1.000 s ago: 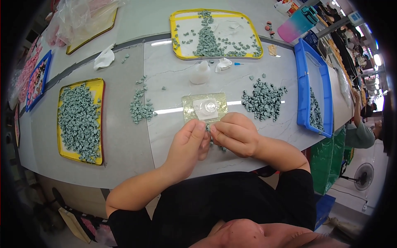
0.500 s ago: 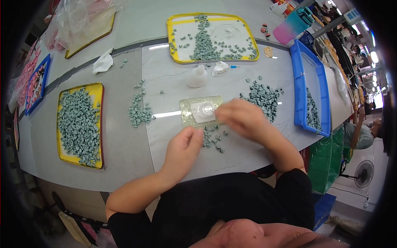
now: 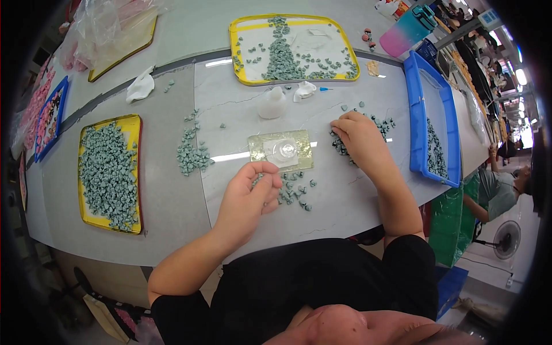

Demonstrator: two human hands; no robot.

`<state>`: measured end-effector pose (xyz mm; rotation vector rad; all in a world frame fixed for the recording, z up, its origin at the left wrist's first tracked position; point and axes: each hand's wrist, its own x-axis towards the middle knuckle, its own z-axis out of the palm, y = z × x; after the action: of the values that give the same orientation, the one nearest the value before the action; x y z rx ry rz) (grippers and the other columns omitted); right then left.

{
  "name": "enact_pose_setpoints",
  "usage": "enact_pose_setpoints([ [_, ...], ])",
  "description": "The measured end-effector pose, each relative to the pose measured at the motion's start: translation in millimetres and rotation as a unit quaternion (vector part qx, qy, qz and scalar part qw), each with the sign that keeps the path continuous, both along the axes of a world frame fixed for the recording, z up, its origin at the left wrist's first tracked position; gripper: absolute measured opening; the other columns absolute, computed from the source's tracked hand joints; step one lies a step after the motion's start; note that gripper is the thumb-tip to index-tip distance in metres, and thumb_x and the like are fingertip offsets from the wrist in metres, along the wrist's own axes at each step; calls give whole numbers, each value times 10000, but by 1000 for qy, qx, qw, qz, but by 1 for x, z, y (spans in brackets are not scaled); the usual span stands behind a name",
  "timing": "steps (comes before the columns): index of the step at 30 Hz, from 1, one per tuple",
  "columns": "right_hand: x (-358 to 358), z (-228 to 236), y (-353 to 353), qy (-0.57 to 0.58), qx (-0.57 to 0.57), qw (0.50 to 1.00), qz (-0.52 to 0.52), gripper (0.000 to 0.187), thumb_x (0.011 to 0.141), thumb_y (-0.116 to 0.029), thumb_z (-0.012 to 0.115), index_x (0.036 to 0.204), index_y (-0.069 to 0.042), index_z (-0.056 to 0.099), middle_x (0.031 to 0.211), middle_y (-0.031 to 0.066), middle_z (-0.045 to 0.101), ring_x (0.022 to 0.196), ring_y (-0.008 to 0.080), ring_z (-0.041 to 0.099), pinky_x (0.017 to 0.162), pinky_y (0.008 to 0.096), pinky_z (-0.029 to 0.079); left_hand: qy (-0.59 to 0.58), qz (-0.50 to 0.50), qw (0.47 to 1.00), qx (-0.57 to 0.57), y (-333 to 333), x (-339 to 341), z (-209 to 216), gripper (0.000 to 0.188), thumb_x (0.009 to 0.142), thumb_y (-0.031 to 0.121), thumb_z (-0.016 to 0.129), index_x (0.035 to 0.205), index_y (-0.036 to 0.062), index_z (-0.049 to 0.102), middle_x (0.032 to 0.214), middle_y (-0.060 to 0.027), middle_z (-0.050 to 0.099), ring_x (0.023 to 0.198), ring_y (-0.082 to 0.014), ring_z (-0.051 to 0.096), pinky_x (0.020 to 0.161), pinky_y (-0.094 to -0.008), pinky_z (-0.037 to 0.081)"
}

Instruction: The recorder is packing small green plastic parts into a small clear plastic bag at a factory workbench.

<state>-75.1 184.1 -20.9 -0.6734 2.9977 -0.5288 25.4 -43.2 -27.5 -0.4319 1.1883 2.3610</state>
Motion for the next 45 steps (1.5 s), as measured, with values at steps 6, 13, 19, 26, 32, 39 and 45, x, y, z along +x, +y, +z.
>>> enact_pose_setpoints([
  [6,-1,-6,8,-2,-17,1000,20,169,774,-10,562,925,0,639,884,126,600,828,290,575,744,336,462,1,13,1000,24,-3,-2,0,162,933,129,423,997,6,506,794,-10,458,574,-56,336,456,-184,263],
  [13,-2,-4,7,7,-6,999,43,166,778,-13,570,929,-4,637,873,122,599,800,280,575,733,329,464,-28,24,999,29,0,-5,3,224,939,157,368,1004,-6,507,769,-21,440,583,-71,336,460,-201,273],
  [19,9,4,-10,-63,-182,980,-52,125,780,-32,611,901,-3,619,799,86,624,677,193,603,619,276,473,-30,65,997,21,-1,-4,0,183,906,82,377,1053,9,457,807,-50,464,610,-86,355,486,-218,308],
  [26,39,7,-36,36,-227,963,141,197,698,-34,708,880,-37,632,787,65,632,679,187,612,588,237,473,33,-11,999,19,1,-2,-6,173,937,151,442,985,8,528,823,-45,499,572,-63,345,466,-193,287],
  [32,44,5,-40,83,-217,921,311,304,670,13,684,960,6,590,862,105,604,707,225,574,587,324,439,-18,-47,996,74,2,2,-16,190,928,152,471,974,-13,554,781,-29,498,546,-53,329,461,-188,272],
  [39,33,4,-35,139,-157,927,310,302,656,-2,651,951,30,596,832,89,595,702,224,571,588,309,444,-9,-47,999,27,4,1,-7,140,918,91,447,973,-6,531,774,-35,504,539,-48,325,456,-188,267],
  [45,20,7,-41,247,-46,922,295,325,654,-45,583,964,48,597,852,100,570,702,213,557,597,312,457,-1,-11,1000,25,-2,-2,-5,114,913,98,458,981,17,499,805,-62,528,539,-45,336,457,-182,280],
])
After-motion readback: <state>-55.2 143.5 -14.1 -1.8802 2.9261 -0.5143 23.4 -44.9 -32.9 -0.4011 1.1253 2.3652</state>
